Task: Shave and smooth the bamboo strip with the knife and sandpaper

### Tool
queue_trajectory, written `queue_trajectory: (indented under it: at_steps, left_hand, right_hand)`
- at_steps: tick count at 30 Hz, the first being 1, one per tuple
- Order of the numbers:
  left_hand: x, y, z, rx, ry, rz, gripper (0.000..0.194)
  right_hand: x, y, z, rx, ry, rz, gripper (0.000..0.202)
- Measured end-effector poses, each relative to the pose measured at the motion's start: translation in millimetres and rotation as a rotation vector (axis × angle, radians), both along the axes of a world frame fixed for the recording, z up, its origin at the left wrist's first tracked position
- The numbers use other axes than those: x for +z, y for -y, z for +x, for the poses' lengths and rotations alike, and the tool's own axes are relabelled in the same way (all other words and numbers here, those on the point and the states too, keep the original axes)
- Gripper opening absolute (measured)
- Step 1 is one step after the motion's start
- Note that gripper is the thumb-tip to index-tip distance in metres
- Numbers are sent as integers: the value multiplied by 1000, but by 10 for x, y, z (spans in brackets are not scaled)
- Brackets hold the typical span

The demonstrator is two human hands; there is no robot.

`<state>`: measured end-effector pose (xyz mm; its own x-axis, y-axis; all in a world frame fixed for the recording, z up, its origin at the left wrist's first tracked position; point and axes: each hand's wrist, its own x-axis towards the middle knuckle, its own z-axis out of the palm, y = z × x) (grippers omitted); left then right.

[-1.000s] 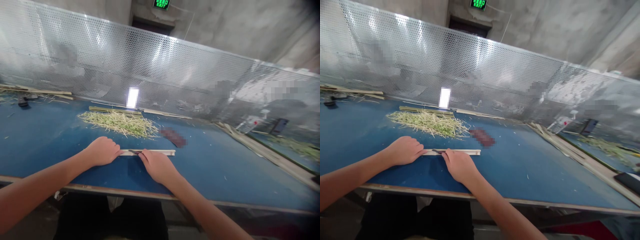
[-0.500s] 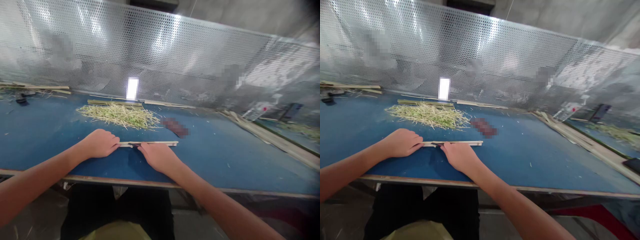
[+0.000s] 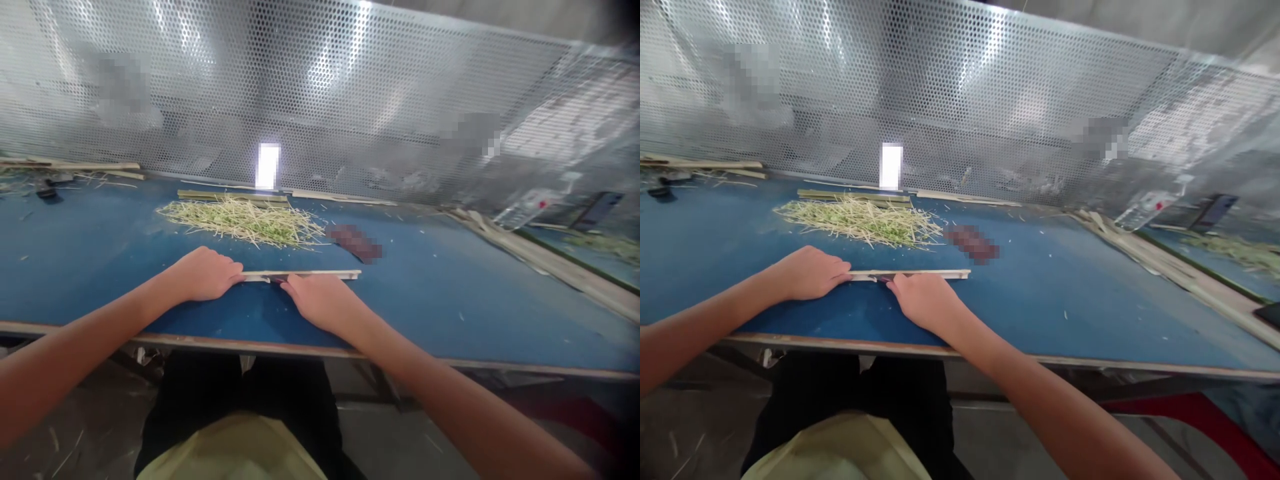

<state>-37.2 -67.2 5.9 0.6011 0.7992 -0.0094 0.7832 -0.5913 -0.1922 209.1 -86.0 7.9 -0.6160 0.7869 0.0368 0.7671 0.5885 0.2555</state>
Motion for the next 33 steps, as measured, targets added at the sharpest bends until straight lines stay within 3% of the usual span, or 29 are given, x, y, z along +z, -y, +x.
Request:
queue_trajectory:
  at_steps: [5, 12, 17, 24, 33]
  left_hand:
    - [-28, -71, -38, 37, 3, 9, 48]
    - [-10, 0, 0, 47, 9, 12, 47]
    - [-19, -18, 1, 50, 29, -3, 49]
    - [-42, -5, 2, 39, 7, 43, 47]
    - [-13, 59, 9, 22, -40, 97, 43]
  right_hand:
    - [-16, 24, 26, -57, 73, 11, 44]
    - [-7, 26, 74, -161, -126, -28, 39]
    - [40, -61, 27, -121, -135, -75, 37]
    - [-9, -194, -48, -21, -51, 24, 38]
    - [-9, -157, -50, 19, 4, 24, 38]
